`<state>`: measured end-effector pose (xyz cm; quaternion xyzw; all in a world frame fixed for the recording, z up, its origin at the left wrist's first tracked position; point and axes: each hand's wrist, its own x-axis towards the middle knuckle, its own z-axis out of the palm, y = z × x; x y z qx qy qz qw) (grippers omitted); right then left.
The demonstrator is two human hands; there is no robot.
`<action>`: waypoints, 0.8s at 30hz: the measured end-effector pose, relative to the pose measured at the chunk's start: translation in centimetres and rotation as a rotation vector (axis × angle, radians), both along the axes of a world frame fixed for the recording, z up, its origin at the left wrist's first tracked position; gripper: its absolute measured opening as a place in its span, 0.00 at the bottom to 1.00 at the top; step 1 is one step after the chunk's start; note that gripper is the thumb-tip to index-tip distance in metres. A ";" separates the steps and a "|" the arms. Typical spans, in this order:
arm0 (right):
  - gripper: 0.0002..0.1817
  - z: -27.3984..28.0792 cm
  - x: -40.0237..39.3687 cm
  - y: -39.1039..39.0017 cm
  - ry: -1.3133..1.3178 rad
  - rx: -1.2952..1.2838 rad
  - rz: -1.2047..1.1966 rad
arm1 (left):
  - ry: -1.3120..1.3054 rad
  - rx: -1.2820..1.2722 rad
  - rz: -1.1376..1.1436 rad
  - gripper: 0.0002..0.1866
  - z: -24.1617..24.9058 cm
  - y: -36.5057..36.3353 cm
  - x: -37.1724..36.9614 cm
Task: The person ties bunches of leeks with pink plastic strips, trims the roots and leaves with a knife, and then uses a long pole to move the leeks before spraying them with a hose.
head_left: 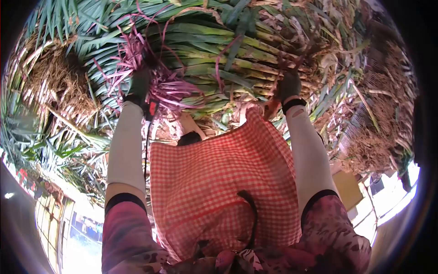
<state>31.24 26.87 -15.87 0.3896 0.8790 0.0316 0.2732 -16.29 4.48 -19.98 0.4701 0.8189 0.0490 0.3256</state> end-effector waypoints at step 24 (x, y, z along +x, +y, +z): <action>0.15 13.0 8.4 -3.9 0.473 -0.477 -0.308 | -0.428 -0.341 0.610 0.12 50.6 -5.6 17.6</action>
